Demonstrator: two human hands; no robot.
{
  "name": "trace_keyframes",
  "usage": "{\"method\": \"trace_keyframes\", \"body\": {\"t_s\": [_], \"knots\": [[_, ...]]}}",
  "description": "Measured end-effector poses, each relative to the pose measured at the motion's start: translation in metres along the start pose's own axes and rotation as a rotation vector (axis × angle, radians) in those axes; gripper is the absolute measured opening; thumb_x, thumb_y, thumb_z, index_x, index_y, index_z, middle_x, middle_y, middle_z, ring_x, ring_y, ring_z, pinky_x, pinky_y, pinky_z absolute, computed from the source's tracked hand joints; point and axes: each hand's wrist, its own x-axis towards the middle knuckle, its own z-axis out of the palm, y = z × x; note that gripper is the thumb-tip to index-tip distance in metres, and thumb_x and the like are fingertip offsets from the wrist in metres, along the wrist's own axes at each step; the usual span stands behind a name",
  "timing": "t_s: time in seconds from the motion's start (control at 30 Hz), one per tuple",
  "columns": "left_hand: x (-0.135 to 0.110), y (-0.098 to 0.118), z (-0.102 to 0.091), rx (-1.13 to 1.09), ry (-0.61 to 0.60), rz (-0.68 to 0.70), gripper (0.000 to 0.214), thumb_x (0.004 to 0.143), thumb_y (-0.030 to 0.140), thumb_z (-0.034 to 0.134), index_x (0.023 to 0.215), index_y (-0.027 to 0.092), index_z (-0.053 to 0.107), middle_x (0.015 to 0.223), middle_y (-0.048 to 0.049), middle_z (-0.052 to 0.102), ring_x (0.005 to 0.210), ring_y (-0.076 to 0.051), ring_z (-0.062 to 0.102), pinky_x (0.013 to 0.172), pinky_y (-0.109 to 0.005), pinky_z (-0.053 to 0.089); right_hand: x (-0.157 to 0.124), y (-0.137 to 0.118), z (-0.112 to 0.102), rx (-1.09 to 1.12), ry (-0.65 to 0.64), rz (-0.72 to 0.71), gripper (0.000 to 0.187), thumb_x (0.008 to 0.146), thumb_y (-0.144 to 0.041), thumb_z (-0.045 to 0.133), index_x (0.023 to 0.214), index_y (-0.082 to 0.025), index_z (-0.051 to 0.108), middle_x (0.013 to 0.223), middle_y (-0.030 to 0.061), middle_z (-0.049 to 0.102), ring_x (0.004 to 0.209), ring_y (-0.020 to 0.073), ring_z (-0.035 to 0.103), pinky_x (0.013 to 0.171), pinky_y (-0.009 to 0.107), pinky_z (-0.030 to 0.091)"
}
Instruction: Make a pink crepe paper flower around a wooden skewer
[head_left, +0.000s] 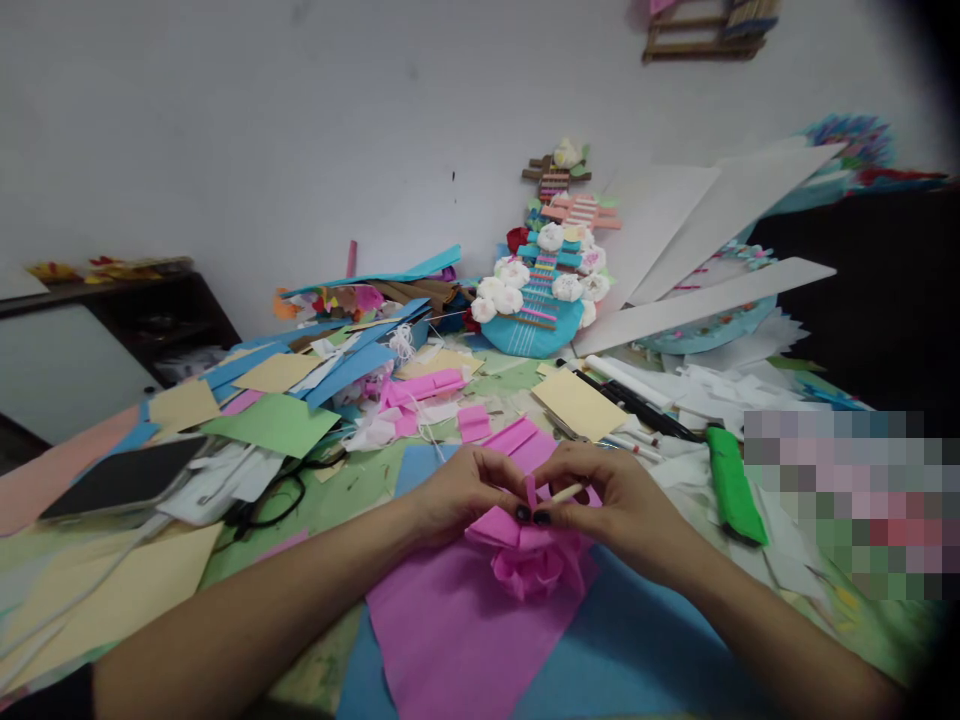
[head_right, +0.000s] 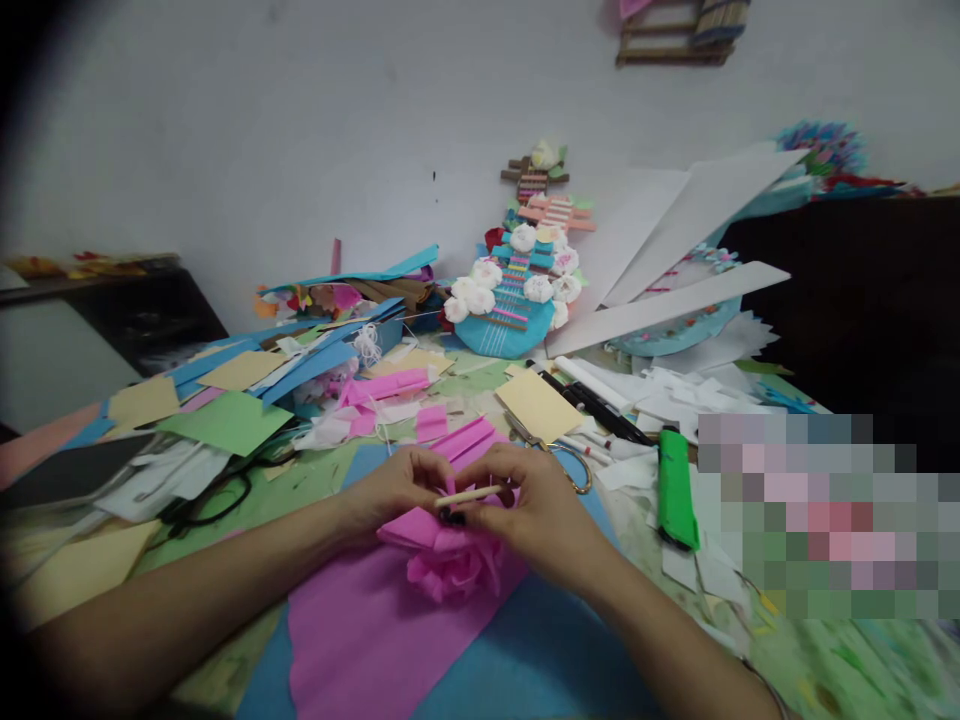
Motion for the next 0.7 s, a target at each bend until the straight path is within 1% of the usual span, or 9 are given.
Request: {"method": "trace_keyframes", "body": {"t_s": [0.1,0.23,0.33,0.37,0.4,0.47,0.53,0.6,0.7], "knots": [[0.001,0.002,-0.001,-0.013,0.016,0.021,0.012,0.052,0.006,0.077,0.061,0.012,0.073,0.057,-0.0016,0.07,0.056,-0.01,0.062,0.061,-0.02,0.047,0.001,0.001,0.0,-0.003,0.017,0.011,0.01,0.069,-0.02,0.068,0.078,-0.019,0.072,0.074,0.001,0.063,0.066,0.0136,0.052,0.059,0.027,0.037],[0.0,0.006,-0.006,-0.034,-0.019,0.016,0.013,0.053,0.011,0.077,0.066,0.011,0.074,0.061,-0.004,0.071,0.058,-0.011,0.062,0.063,-0.021,0.046,0.001,0.002,0.0,-0.012,0.037,0.022,0.009,0.069,-0.019,0.067,0.077,-0.018,0.071,0.072,0.0012,0.064,0.065,0.0131,0.051,0.059,0.026,0.037],[-0.004,0.015,-0.008,-0.08,-0.112,-0.012,0.02,0.059,0.023,0.074,0.073,0.009,0.075,0.067,-0.0089,0.072,0.063,-0.015,0.062,0.063,-0.024,0.046,0.001,0.002,0.0,-0.025,0.062,0.014,0.01,0.068,-0.021,0.068,0.077,-0.017,0.07,0.07,0.0012,0.063,0.064,0.0131,0.05,0.058,0.026,0.037],[-0.006,0.018,-0.009,-0.085,-0.158,-0.017,0.025,0.06,0.026,0.073,0.075,0.008,0.075,0.072,-0.0112,0.072,0.067,-0.017,0.063,0.066,-0.026,0.047,0.001,0.001,0.0,-0.033,0.069,0.01,0.01,0.068,-0.021,0.068,0.076,-0.017,0.07,0.069,0.0011,0.062,0.064,0.0131,0.05,0.058,0.026,0.037],[-0.008,0.021,-0.008,-0.078,-0.178,-0.014,0.027,0.059,0.027,0.072,0.077,0.007,0.075,0.074,-0.0122,0.073,0.071,-0.019,0.064,0.069,-0.028,0.047,0.001,0.0,0.0,-0.043,0.077,0.006,0.01,0.068,-0.022,0.068,0.077,-0.017,0.07,0.069,0.001,0.061,0.064,0.0131,0.05,0.058,0.026,0.037],[-0.01,0.024,-0.007,-0.028,-0.13,0.012,0.023,0.057,0.02,0.073,0.077,0.009,0.075,0.075,-0.0102,0.073,0.071,-0.019,0.064,0.069,-0.028,0.047,0.001,-0.001,0.0,-0.061,0.091,0.0,0.011,0.07,-0.022,0.068,0.079,-0.018,0.07,0.07,0.001,0.061,0.064,0.013,0.05,0.058,0.026,0.036],[-0.01,0.024,-0.006,0.026,-0.065,0.026,0.02,0.057,0.014,0.074,0.077,0.011,0.075,0.072,-0.0071,0.072,0.066,-0.016,0.063,0.066,-0.026,0.047,0.001,-0.001,0.001,-0.071,0.102,-0.005,0.011,0.071,-0.023,0.067,0.081,-0.019,0.071,0.07,0.0009,0.061,0.064,0.013,0.05,0.057,0.025,0.036],[-0.009,0.021,-0.004,0.069,-0.044,0.04,0.018,0.058,0.012,0.075,0.076,0.011,0.073,0.071,-0.0059,0.072,0.062,-0.013,0.063,0.063,-0.024,0.047,0.001,0.0,0.001,-0.087,0.115,-0.014,0.011,0.071,-0.023,0.067,0.08,-0.019,0.07,0.07,0.0008,0.061,0.064,0.013,0.05,0.057,0.025,0.036],[-0.007,0.016,-0.002,0.133,-0.032,0.085,0.016,0.06,0.014,0.076,0.075,0.01,0.071,0.071,-0.0055,0.071,0.064,-0.012,0.063,0.063,-0.022,0.046,0.001,0.003,0.001,-0.113,0.134,-0.031,0.009,0.071,-0.024,0.068,0.078,-0.019,0.07,0.067,0.0005,0.06,0.063,0.013,0.049,0.056,0.025,0.035]]}}
